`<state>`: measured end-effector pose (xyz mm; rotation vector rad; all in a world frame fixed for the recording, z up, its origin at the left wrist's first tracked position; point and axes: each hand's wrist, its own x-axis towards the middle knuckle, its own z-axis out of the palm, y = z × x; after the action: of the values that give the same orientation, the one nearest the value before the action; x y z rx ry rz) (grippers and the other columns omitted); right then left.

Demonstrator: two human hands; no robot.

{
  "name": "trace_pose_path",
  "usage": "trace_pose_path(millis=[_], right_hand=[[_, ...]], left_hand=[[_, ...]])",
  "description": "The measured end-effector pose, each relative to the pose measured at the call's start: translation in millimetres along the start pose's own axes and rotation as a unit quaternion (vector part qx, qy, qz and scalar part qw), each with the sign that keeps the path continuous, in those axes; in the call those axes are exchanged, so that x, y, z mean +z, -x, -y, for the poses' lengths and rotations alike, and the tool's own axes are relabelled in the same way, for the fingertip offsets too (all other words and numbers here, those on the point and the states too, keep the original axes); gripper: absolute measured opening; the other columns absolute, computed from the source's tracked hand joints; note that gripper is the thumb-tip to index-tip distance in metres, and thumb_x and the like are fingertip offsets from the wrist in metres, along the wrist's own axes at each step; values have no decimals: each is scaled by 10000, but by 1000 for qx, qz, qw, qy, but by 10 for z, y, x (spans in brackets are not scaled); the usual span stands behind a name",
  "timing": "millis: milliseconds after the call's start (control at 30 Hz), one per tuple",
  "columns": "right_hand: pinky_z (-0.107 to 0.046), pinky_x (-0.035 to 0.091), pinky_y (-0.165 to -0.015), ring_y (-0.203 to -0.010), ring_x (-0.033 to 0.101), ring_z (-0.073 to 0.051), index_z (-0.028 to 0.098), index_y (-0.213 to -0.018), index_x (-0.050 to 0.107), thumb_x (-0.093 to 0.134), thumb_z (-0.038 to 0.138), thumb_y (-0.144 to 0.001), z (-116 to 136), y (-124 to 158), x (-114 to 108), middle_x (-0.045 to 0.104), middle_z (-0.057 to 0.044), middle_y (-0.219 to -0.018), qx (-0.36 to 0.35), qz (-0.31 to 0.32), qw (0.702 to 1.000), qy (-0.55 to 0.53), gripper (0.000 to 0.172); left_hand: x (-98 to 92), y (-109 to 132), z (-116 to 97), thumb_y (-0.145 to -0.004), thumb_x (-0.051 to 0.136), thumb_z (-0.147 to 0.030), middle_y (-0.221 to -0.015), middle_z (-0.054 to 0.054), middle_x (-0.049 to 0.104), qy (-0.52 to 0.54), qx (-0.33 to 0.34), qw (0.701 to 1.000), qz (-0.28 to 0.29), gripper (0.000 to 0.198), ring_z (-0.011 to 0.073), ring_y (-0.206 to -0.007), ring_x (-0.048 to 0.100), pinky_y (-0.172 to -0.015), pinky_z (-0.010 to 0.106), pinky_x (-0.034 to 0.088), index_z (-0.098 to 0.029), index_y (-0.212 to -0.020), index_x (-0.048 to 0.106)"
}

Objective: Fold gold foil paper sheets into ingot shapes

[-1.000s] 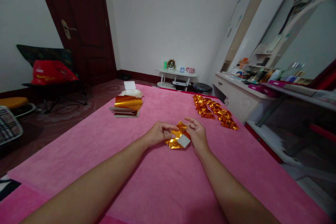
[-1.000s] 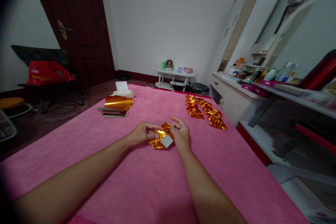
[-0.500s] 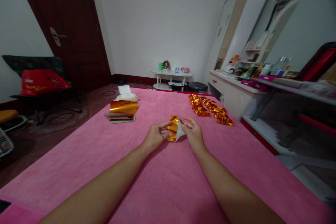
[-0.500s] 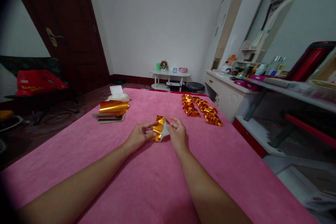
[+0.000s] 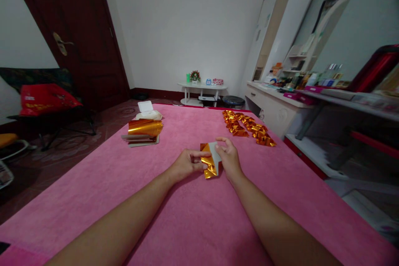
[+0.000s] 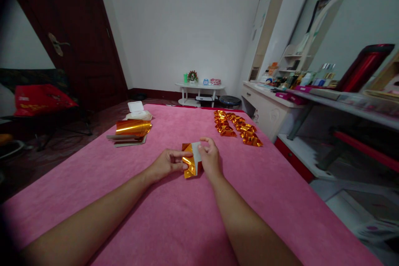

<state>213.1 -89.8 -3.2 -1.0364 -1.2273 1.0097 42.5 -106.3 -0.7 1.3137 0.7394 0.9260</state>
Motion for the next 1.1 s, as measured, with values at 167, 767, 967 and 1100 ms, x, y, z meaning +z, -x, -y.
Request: trace_pose_path(millis=[167, 767, 967, 1100], right_hand=[[-237, 435, -548, -597, 591, -146, 203, -916, 632, 664, 304, -651, 61, -14, 41, 682, 5, -730, 24, 60, 996, -59, 285], [-198, 435, -504, -514, 593, -109, 152, -883, 685, 657, 296, -676, 130, -6, 22, 664, -8, -605, 93, 165, 981, -46, 253], [-192, 419, -483, -499, 580, -104, 147, -846, 685, 668, 379, -709, 134, -1, 24, 652, -10, -586, 82, 156, 984, -35, 270], [-186, 408, -472, -512, 589, -104, 151, -822, 676, 661, 413, -726, 113, 0, 28, 660, -15, -615, 75, 150, 985, -32, 280]], left_hand=[[10, 14, -73, -666, 755, -238, -920, 105, 717, 40, 16, 998, -37, 522, 123, -640, 650, -565, 193, 488, -129, -1159, 623], [-29, 4, -152, -827, 607, -169, -834, 108, 730, 240, -20, 962, -129, 165, 124, -735, 692, -708, 191, 544, -70, -939, 676], [-7, 10, -166, -836, 612, -253, -828, 137, 730, 218, -16, 967, -128, 216, 137, -708, 693, -655, 190, 540, -61, -913, 675], [-14, 9, -139, -816, 637, -307, -846, 146, 729, 201, -5, 973, -111, 276, 147, -737, 697, -665, 194, 539, -64, -946, 665]])
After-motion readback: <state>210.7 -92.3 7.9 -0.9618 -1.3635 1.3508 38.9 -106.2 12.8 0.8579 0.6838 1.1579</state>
